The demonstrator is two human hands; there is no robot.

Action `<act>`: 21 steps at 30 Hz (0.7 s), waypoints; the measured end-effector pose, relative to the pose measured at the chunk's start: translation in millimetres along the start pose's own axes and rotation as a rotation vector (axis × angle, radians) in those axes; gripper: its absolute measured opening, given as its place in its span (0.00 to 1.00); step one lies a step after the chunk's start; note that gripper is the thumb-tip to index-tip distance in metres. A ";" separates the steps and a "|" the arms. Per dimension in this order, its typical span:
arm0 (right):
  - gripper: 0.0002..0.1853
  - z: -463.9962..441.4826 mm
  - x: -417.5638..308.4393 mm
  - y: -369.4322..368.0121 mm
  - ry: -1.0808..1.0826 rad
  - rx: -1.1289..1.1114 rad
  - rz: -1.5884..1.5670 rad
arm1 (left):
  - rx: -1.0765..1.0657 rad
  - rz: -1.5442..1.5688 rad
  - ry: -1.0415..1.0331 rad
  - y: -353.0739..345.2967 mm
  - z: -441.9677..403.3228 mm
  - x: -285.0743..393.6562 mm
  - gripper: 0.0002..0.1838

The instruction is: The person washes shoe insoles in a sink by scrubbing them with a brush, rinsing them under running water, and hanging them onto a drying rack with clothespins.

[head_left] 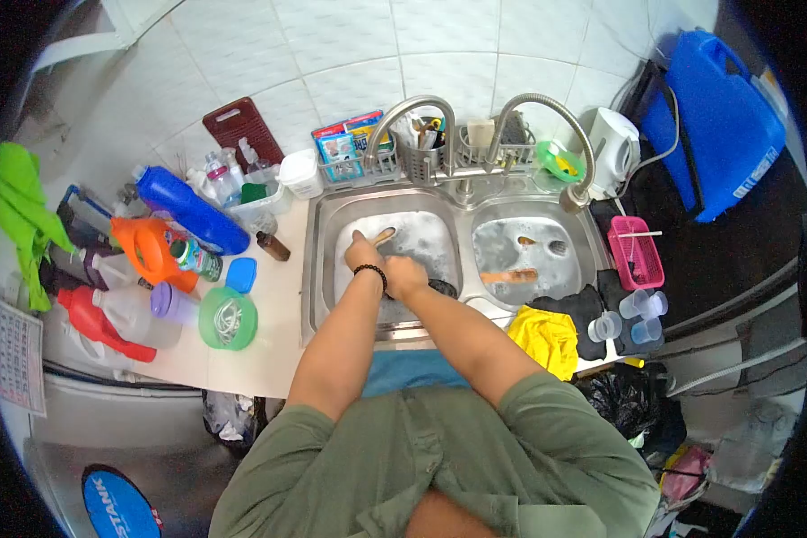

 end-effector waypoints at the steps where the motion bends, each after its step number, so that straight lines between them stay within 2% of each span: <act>1: 0.14 2.2 -2.2 -2.3 0.027 0.000 0.021 | 0.056 0.043 0.007 8.2 1.0 -3.4 0.24; 4: 0.12 12.9 -17.9 -6.0 0.138 0.011 0.072 | 0.116 0.276 0.120 23.6 12.2 -3.4 0.25; 5: 0.12 16.5 -21.9 -5.9 0.155 0.008 0.062 | 0.104 0.228 0.081 29.3 9.3 1.2 0.24; 7: 0.11 31.1 -30.4 4.8 0.174 0.007 0.032 | 0.063 0.120 0.003 36.0 -6.0 0.4 0.28; 9: 0.14 31.6 -32.1 1.8 0.211 0.044 0.020 | -0.114 -0.015 -0.038 28.3 -17.8 -1.6 0.23; 10: 0.15 29.3 -36.2 6.7 0.233 0.073 0.018 | -0.201 0.030 -0.036 20.2 -24.0 2.9 0.20; 11: 0.19 28.8 -40.6 13.3 0.276 0.071 -0.131 | -0.288 0.075 -0.031 12.3 -29.4 7.4 0.18; 13: 0.30 36.3 -49.7 37.5 0.366 0.059 -0.417 | -0.451 0.378 0.043 0.0 -13.4 41.1 0.15; 15: 0.45 40.9 -64.3 73.9 0.572 0.183 -0.581 | -0.532 0.447 -0.034 3.1 18.7 106.5 0.23; 16: 0.39 40.1 -68.1 85.0 0.478 0.132 -0.533 | -0.591 0.441 -0.102 3.3 14.1 124.5 0.25; 17: 0.36 38.2 -76.6 87.7 0.463 -0.060 -0.690 | -0.651 0.434 -0.172 3.4 9.5 143.7 0.28; 19: 0.29 47.8 -102.1 94.3 0.422 -0.461 -0.982 | -0.799 0.505 -0.177 4.7 18.3 179.1 0.31; 20: 0.23 55.6 -110.5 123.4 0.447 -0.144 -0.526 | -0.874 0.540 -0.183 8.4 24.7 200.2 0.32; 21: 0.24 57.9 -121.3 141.5 0.500 -0.044 -0.527 | -0.833 0.497 -0.183 17.5 25.7 216.7 0.35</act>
Point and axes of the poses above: each hand's wrist, its own z-axis away from the middle knuckle, its own y-axis out of the back of the hand, x = y × z, the point moved 10 cm from there along -z, towards the middle knuckle, and after that the axes turned 14 degrees about -y, right-handed, at the moved point
